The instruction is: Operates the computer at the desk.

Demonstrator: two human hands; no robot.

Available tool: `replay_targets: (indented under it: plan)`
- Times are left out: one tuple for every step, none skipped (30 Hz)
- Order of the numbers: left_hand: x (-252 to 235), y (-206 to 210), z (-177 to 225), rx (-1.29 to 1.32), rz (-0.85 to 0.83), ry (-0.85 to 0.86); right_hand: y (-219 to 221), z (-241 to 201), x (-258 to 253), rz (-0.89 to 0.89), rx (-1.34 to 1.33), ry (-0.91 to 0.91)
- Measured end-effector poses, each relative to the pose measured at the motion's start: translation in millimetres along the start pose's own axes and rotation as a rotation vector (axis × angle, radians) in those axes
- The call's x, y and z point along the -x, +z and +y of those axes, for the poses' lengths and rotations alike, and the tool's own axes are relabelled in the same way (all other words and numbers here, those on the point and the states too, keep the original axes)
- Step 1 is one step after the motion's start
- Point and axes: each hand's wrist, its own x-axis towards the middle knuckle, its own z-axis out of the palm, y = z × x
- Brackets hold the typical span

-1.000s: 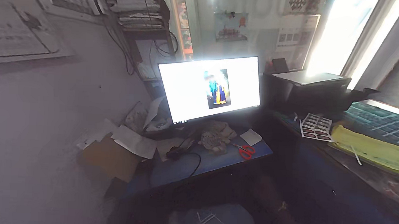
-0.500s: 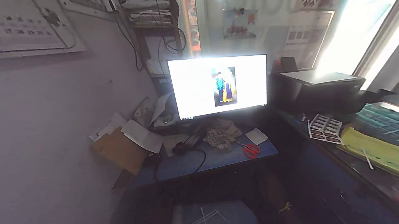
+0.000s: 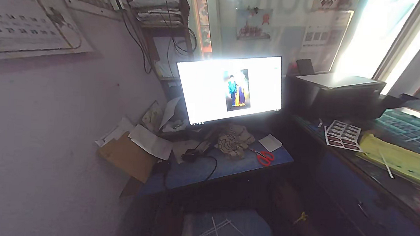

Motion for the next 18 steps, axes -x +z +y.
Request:
replay_targets:
  plan:
    - [-0.6,1.8,-1.5,0.001,0.006,0.005,0.5,0.2,-0.5,0.007,0.002,-0.006]
    - [-1.2,3.5,-2.8,0.002,0.008,0.005,1.4,0.6,-0.8,0.02,0.001,-0.014]
    - [-1.2,3.9,-3.0,0.002,0.006,0.004,1.5,0.5,-0.3,0.023,-0.003,-0.014]
    - [-0.8,3.5,-2.4,0.004,-0.001,0.0,0.7,-0.3,0.7,0.014,-0.008,-0.008]
    - [-0.7,3.5,-2.3,0.001,-0.004,-0.001,-0.4,-1.2,1.6,0.001,-0.012,-0.001]
    - [-1.0,4.1,-2.7,-0.005,-0.005,0.0,-0.5,-1.3,2.0,-0.007,-0.015,0.005]
    - [-1.5,5.6,-3.9,-0.014,-0.004,-0.001,-0.3,-0.9,2.5,-0.009,-0.019,0.008]
    - [-2.4,8.1,-5.8,-0.027,-0.001,-0.002,-1.3,-1.0,2.7,-0.021,-0.023,0.015]
    - [-3.4,10.5,-7.3,-0.046,-0.007,-0.007,-2.1,-0.9,2.8,-0.035,-0.026,0.023]
    - [-3.9,12.0,-7.8,-0.066,-0.016,-0.02,-2.0,-0.1,2.7,-0.043,-0.025,0.032]
    - [-4.2,12.6,-6.8,-0.073,-0.03,-0.044,-0.7,1.5,2.8,-0.04,-0.021,0.037]
    - [-4.6,13.5,-6.1,-0.077,-0.037,-0.063,-0.8,2.7,2.7,-0.058,-0.026,0.049]
    - [-4.7,13.6,-5.4,-0.079,-0.04,-0.073,-1.6,3.6,2.8,-0.08,-0.035,0.063]
    - [-4.9,13.9,-4.8,-0.088,-0.041,-0.074,-2.5,4.6,3.0,-0.099,-0.048,0.073]
    - [-4.8,11.8,-2.1,-0.095,-0.039,-0.071,-2.0,6.2,3.4,-0.105,-0.051,0.071]
    - [-5.2,10.0,0.2,-0.102,-0.037,-0.068,0.0,8.2,3.4,-0.1,-0.054,0.065]
    - [-5.5,8.8,1.1,-0.099,-0.035,-0.062,3.0,10.3,3.6,-0.087,-0.065,0.056]
    - [-5.2,7.0,2.8,-0.089,-0.028,-0.055,6.3,11.8,3.9,-0.064,-0.073,0.042]
